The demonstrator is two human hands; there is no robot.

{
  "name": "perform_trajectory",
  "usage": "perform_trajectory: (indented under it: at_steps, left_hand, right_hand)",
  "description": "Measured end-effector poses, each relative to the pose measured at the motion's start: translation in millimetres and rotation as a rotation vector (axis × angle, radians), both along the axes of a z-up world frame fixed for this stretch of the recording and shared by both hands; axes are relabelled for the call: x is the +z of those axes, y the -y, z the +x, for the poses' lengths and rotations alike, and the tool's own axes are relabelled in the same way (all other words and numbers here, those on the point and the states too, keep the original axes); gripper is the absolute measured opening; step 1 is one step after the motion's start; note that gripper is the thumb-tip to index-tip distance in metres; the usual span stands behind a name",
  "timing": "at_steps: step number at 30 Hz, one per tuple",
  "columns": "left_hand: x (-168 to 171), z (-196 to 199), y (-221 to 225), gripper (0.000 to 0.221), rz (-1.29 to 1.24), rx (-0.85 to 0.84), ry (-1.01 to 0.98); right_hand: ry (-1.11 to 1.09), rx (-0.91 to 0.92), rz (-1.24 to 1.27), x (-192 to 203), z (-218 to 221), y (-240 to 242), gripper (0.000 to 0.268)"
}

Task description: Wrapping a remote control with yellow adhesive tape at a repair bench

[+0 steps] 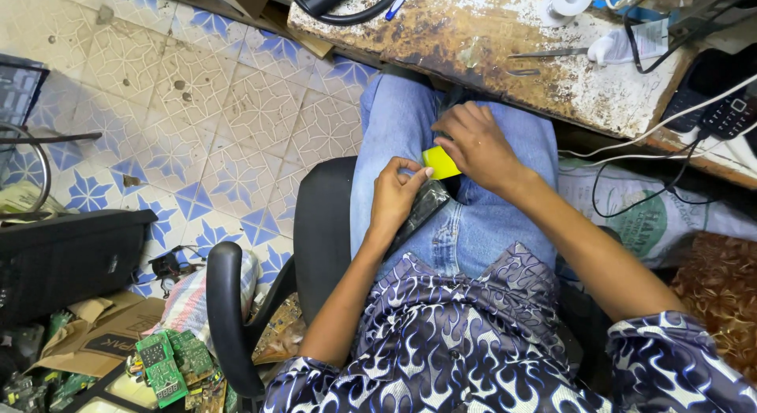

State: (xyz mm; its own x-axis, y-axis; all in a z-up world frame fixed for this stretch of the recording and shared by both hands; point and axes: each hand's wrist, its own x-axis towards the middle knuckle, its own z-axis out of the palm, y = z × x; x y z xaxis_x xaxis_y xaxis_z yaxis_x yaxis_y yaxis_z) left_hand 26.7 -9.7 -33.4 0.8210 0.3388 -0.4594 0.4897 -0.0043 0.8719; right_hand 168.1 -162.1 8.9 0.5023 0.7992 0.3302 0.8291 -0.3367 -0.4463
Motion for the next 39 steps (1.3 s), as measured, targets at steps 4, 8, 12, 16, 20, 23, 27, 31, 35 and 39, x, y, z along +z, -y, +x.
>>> perform_trajectory:
  at_steps: [4, 8, 12, 16, 20, 23, 27, 31, 35, 39]
  left_hand:
    - [-1.1, -0.8, 2.4, 0.023, 0.04, 0.005, -0.008]
    - [-0.7, -4.9, 3.7, 0.019, 0.054, 0.008, 0.009]
    - [-2.3, -5.7, 3.5, 0.017, 0.068, 0.011, 0.032]
    - [19.2, -8.7, 4.0, 0.02, 0.05, 0.06, 0.04]
    - [8.9, -12.6, 2.3, 0.024, -0.051, 0.133, 0.159]
    - [4.4, -13.9, -5.2, 0.028, -0.133, 0.105, 0.254]
    - [41.1, -13.9, -23.1, 0.037, -0.204, -0.109, 0.329]
    - [29.5, -18.0, -28.1, 0.024, -0.198, -0.225, 0.311]
    - [58.5, -15.7, -8.5, 0.028, -0.333, -0.047, 0.506]
    - [88.5, -22.6, 28.1, 0.033, -0.437, -0.022, 0.659]
  right_hand:
    - [-0.058, 0.069, -0.1, -1.5, 2.3, -9.8, 0.019]
    - [-0.138, 0.208, -0.336, -1.6, 9.9, -22.1, 0.017]
    - [-0.371, 0.299, -0.294, -13.7, 12.6, -30.1, 0.008]
    - [-0.495, 0.276, -0.241, 5.2, 11.9, -20.3, 0.008]
    - [-0.463, 0.225, -0.135, 19.1, 8.1, -8.8, 0.007]
    - [-0.465, 0.181, 0.011, 12.8, 11.8, 2.3, 0.007]
    - [-0.432, 0.08, 0.186, 25.6, 18.3, 21.8, 0.011]
    - [-0.483, -0.019, 0.23, 72.5, -3.1, 44.4, 0.008]
    - [-0.712, -0.099, 0.245, 97.4, -41.4, 58.1, 0.008]
    - [-0.898, -0.142, 0.248, 102.5, -77.7, 63.1, 0.008]
